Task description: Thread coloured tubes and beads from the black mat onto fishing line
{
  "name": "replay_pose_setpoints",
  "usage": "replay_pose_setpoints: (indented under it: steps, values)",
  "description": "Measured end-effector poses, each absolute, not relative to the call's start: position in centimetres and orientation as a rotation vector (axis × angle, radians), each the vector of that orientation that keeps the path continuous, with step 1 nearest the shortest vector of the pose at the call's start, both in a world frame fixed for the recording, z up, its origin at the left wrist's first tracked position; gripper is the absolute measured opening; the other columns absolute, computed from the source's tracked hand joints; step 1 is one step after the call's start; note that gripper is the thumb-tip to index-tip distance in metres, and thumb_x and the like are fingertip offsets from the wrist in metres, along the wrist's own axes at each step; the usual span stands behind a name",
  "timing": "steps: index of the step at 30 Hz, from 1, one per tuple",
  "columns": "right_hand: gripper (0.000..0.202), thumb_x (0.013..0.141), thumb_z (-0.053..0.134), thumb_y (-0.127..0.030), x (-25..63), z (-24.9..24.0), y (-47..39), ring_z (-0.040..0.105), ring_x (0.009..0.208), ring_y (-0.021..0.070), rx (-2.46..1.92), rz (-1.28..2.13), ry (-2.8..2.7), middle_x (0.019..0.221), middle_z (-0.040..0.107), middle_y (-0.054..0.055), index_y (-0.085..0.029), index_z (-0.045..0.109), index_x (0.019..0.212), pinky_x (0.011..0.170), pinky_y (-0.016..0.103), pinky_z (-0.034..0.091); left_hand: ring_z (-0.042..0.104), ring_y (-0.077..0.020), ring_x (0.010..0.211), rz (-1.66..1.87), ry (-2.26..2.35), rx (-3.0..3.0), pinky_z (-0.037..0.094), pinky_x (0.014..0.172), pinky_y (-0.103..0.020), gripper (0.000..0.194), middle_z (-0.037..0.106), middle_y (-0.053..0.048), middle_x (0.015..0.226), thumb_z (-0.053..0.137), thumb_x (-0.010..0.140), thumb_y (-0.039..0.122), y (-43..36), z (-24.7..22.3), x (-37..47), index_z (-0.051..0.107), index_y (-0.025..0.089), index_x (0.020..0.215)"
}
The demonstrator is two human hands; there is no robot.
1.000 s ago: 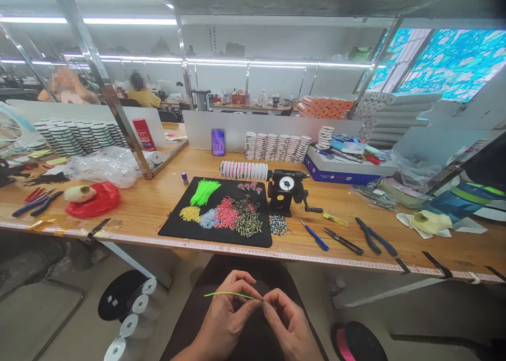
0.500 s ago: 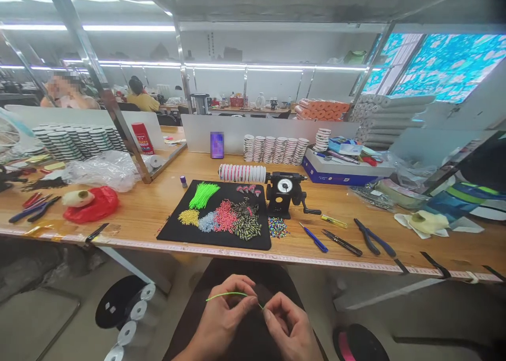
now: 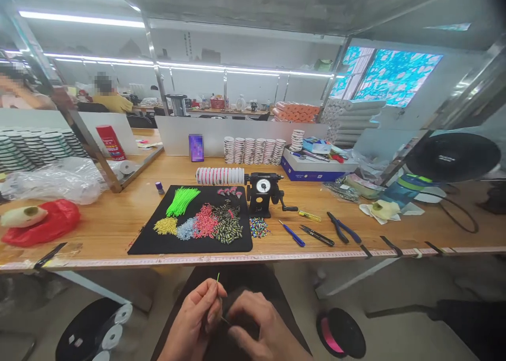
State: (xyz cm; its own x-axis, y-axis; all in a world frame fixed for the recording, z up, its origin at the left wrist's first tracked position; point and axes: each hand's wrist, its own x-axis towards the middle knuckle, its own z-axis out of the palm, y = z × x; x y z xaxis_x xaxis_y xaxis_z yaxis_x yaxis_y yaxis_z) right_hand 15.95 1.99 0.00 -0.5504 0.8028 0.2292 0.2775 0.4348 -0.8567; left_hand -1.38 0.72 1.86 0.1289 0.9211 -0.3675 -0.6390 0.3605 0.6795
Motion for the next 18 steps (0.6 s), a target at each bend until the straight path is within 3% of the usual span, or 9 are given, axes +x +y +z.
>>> replay_pose_setpoints:
  steps: [2,4,9,18]
  values:
    - [0.016,0.094,0.060,-0.032,15.9,1.6,2.4,0.064,0.094,0.0202,-0.937,1.156,-1.885,0.100,0.070,0.003,-0.023,0.066,0.105,0.086,0.030,0.044,0.022,-0.0037,0.047,1.112,0.844,0.512,0.022,0.046,-0.016,0.039,0.038,0.009,0.047,0.083,0.074,0.050,0.5,1.4,-1.4,0.068,0.013,0.070]
    - [0.020,0.097,0.057,-0.035,15.7,2.4,2.6,0.065,0.092,0.0195,-0.970,1.200,-1.752,0.097,0.070,0.003,-0.023,0.065,0.112,0.086,0.030,0.046,0.021,-0.0048,0.048,1.060,0.840,0.575,0.018,0.047,-0.018,0.040,0.037,0.009,0.048,0.081,0.075,0.051,0.4,0.6,-1.4,0.066,0.014,0.070]
    - [0.024,0.097,0.058,-0.038,15.0,2.4,2.6,0.065,0.084,0.0183,-1.010,1.158,-1.692,0.088,0.070,0.002,-0.022,0.065,0.113,0.080,0.028,0.047,0.021,-0.0059,0.048,1.007,0.854,0.650,0.016,0.049,-0.021,0.043,0.037,0.008,0.047,0.078,0.076,0.055,0.3,-0.7,-1.4,0.061,0.016,0.067]
    - [0.019,0.100,0.051,-0.032,15.0,1.9,2.4,0.065,0.083,0.0181,-1.020,1.008,-1.762,0.086,0.070,0.002,-0.022,0.066,0.107,0.076,0.027,0.047,0.023,-0.0050,0.045,0.934,0.882,0.728,0.015,0.047,-0.021,0.048,0.039,0.009,0.046,0.077,0.073,0.061,0.6,0.2,-1.4,0.062,0.016,0.070]
